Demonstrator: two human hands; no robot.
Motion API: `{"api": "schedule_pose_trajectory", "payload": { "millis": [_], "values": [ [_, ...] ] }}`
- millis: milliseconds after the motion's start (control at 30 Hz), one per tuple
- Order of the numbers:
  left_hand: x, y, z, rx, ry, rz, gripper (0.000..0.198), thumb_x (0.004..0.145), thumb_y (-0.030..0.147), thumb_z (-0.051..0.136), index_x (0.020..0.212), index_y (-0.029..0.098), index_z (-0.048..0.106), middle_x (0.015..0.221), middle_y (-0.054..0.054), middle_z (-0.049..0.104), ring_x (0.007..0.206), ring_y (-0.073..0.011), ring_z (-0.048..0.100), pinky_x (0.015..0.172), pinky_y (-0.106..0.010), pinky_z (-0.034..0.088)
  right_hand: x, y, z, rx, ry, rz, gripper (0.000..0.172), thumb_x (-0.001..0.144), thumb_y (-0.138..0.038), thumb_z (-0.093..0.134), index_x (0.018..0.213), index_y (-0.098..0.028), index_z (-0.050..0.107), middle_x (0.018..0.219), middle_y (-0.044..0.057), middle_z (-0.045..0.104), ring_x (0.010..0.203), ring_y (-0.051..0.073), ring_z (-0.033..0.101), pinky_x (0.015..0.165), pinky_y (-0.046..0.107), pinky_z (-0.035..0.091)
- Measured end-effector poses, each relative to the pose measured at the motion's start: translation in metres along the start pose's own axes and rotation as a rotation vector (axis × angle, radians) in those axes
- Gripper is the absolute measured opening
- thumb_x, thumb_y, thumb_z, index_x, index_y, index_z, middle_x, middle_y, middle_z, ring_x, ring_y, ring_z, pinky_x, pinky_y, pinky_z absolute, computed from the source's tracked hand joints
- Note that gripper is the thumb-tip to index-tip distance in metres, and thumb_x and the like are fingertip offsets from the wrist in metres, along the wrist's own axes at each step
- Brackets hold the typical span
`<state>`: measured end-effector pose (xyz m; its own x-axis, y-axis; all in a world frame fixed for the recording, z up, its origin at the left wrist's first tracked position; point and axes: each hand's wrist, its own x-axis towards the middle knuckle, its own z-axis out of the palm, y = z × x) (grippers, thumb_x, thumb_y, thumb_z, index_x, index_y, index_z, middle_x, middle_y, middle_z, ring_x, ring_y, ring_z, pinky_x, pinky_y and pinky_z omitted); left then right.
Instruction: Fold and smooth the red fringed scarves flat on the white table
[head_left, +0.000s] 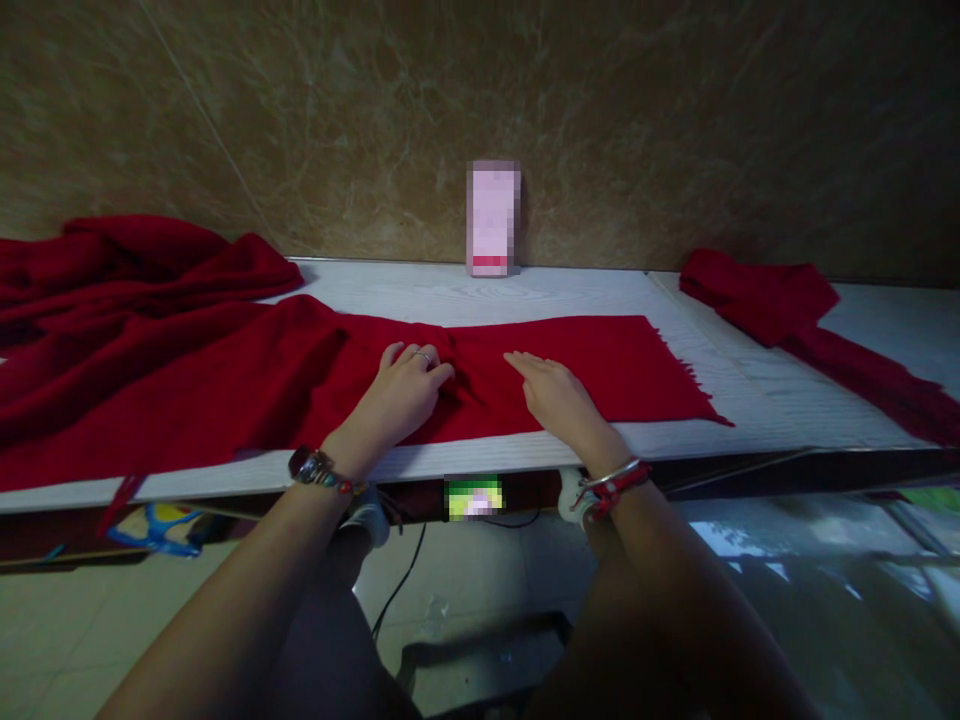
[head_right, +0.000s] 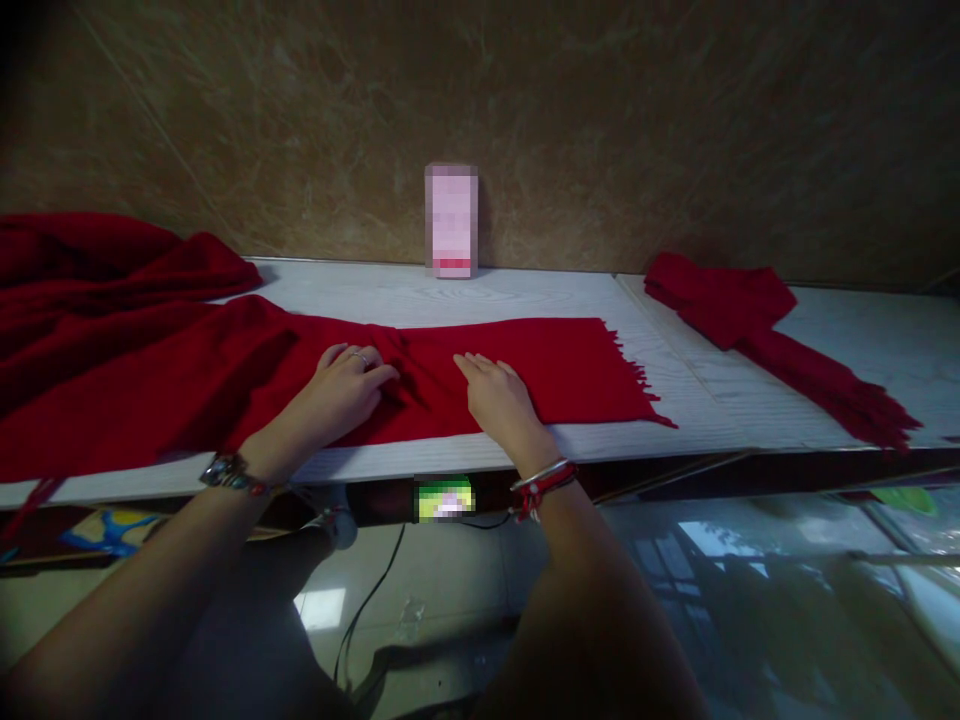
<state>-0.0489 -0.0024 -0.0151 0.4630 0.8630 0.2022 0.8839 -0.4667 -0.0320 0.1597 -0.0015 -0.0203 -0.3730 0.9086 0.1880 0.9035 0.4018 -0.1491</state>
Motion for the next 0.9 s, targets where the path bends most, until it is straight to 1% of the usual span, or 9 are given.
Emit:
{"api": "schedule_pose_trajectory", "payload": {
  "millis": [100, 200, 367, 533, 633, 700, 733, 800, 900],
  "values": [
    [0.000, -0.002, -0.003, -0.029, 0.011, 0.034, 0.032, 0.079, 0.009, 0.040, 0.092, 0.020, 0.067, 0.112, -0.011, 0.062, 0.112, -0.0280, 0.052, 0.102, -0.055, 0.031, 0.001, 0.003, 0.005, -0.044, -0.061, -0.079, 0.047, 0.091, -0.013, 0.035, 0.136, -0.013, 0.047, 0.143, 0.012, 0.044, 0.133, 0.022, 0.038, 0.109, 0.041, 0.031],
    [-0.003, -0.010, -0.007, -0.064, -0.006, 0.076, 0.028, 0.076, 0.008, 0.044, 0.091, 0.021, 0.065, 0.116, -0.008, 0.063, 0.118, -0.0266, 0.050, 0.106, -0.059, 0.022, 0.001, 0.006, 0.006, -0.041, -0.086, -0.080, 0.046, 0.094, -0.027, 0.037, 0.136, -0.013, 0.046, 0.144, 0.014, 0.041, 0.134, 0.025, 0.036, 0.109, 0.046, 0.030],
    [-0.010, -0.036, -0.011, -0.019, -0.069, 0.035, 0.021, 0.074, 0.014, 0.051, 0.088, 0.022, 0.064, 0.097, -0.005, 0.068, 0.099, -0.0240, 0.061, 0.108, -0.059, 0.018, -0.002, 0.011, 0.009, -0.034, -0.055, -0.056, 0.046, 0.094, -0.031, 0.038, 0.137, -0.020, 0.045, 0.146, 0.011, 0.040, 0.135, 0.024, 0.035, 0.109, 0.047, 0.030],
    [-0.028, -0.053, -0.031, 0.073, 0.021, -0.108, 0.021, 0.078, 0.018, 0.051, 0.094, 0.023, 0.064, 0.098, -0.003, 0.068, 0.099, -0.0242, 0.060, 0.110, -0.057, 0.014, -0.004, 0.017, 0.006, -0.054, -0.058, -0.023, 0.046, 0.094, -0.031, 0.036, 0.137, -0.017, 0.046, 0.145, 0.012, 0.040, 0.134, 0.024, 0.035, 0.109, 0.044, 0.031],
    [-0.042, -0.054, -0.050, 0.091, 0.105, -0.180, 0.023, 0.081, 0.019, 0.047, 0.098, 0.016, 0.063, 0.099, -0.006, 0.067, 0.102, -0.0247, 0.058, 0.111, -0.055, 0.012, -0.002, 0.019, 0.005, -0.045, -0.055, -0.004, 0.046, 0.094, -0.028, 0.036, 0.136, -0.014, 0.047, 0.144, 0.014, 0.041, 0.134, 0.023, 0.036, 0.109, 0.044, 0.031],
    [-0.047, -0.051, -0.055, 0.104, 0.170, -0.248, 0.023, 0.081, 0.019, 0.046, 0.097, 0.017, 0.063, 0.095, -0.005, 0.068, 0.104, -0.0266, 0.057, 0.111, -0.056, 0.011, -0.001, 0.020, 0.005, -0.035, -0.048, 0.001, 0.045, 0.094, -0.026, 0.035, 0.135, -0.013, 0.048, 0.143, 0.014, 0.042, 0.133, 0.023, 0.038, 0.109, 0.045, 0.031],
    [-0.049, -0.049, -0.054, 0.104, 0.178, -0.277, 0.023, 0.080, 0.020, 0.046, 0.096, 0.019, 0.063, 0.092, -0.004, 0.068, 0.103, -0.0281, 0.057, 0.110, -0.058, 0.011, 0.000, 0.021, 0.006, -0.031, -0.042, 0.001, 0.045, 0.093, -0.025, 0.035, 0.134, -0.012, 0.048, 0.142, 0.014, 0.043, 0.133, 0.023, 0.038, 0.108, 0.045, 0.032],
    [-0.049, -0.045, -0.045, 0.097, 0.124, -0.310, 0.025, 0.079, 0.019, 0.044, 0.092, 0.021, 0.065, 0.085, -0.005, 0.069, 0.099, -0.0317, 0.059, 0.106, -0.063, 0.012, 0.000, 0.023, 0.006, -0.017, -0.021, -0.004, 0.045, 0.092, -0.024, 0.036, 0.133, -0.011, 0.050, 0.141, 0.014, 0.045, 0.132, 0.024, 0.040, 0.108, 0.045, 0.032],
    [-0.047, -0.037, -0.027, 0.144, 0.010, -0.307, 0.029, 0.076, 0.016, 0.041, 0.089, 0.017, 0.066, 0.083, -0.012, 0.069, 0.086, -0.0345, 0.063, 0.099, -0.068, 0.022, 0.001, 0.027, 0.005, 0.046, 0.056, 0.026, 0.045, 0.091, -0.020, 0.034, 0.132, -0.014, 0.051, 0.134, 0.011, 0.054, 0.125, 0.022, 0.048, 0.105, 0.043, 0.039]
  ]
}}
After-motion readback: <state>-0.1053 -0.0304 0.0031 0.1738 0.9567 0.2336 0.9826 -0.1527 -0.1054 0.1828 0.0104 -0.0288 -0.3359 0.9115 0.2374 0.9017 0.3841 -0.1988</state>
